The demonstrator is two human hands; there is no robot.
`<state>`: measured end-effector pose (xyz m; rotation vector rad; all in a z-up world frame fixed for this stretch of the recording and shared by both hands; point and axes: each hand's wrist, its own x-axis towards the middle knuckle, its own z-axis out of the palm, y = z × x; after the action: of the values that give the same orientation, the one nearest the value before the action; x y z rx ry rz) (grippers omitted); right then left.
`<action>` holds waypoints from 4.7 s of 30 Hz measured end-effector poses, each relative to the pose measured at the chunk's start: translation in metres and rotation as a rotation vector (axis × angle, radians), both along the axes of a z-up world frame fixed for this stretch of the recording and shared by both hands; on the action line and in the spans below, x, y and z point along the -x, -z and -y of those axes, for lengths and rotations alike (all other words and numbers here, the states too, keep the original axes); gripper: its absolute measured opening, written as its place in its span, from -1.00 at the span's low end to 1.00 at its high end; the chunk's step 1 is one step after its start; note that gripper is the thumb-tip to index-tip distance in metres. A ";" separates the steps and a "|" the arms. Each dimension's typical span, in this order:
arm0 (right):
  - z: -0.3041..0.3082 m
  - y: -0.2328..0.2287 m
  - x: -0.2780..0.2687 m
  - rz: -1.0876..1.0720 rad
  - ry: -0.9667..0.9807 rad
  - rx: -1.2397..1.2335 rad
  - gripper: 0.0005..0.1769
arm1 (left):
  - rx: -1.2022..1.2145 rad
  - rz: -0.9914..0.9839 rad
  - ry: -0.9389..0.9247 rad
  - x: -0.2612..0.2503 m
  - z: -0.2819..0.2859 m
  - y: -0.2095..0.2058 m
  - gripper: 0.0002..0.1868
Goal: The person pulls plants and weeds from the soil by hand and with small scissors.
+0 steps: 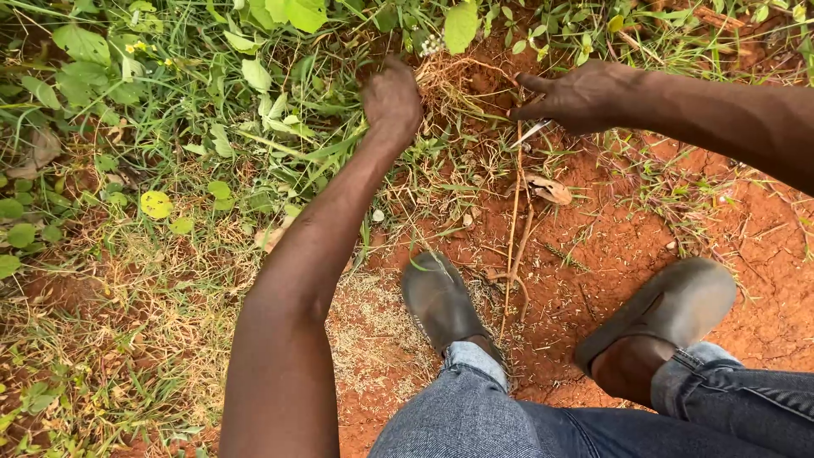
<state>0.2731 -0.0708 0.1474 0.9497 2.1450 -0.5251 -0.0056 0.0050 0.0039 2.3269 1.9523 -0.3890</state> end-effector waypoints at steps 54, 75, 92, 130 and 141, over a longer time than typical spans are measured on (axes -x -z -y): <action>0.000 -0.009 -0.033 -0.288 -0.090 -0.180 -0.66 | 0.325 0.850 0.116 -0.076 0.174 -0.082 -0.21; -0.017 0.051 -0.081 -0.009 0.422 -0.041 -0.45 | 0.424 0.882 0.805 -0.101 0.233 -0.099 -0.52; -0.011 0.063 -0.064 -0.092 0.435 0.002 -0.63 | -0.119 0.589 0.585 -0.084 0.149 -0.042 -0.57; 0.048 0.056 -0.080 -0.405 0.880 -0.020 -0.52 | 0.547 1.161 -0.515 -0.130 0.063 0.012 -0.42; 0.072 0.053 -0.107 -0.330 0.686 -0.089 -0.75 | 0.469 1.165 -0.586 -0.198 0.006 0.069 -0.47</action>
<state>0.3799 -0.1426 0.0942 1.7668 2.0953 -0.9746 0.1923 -0.0015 -0.0653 1.1062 1.5169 0.4300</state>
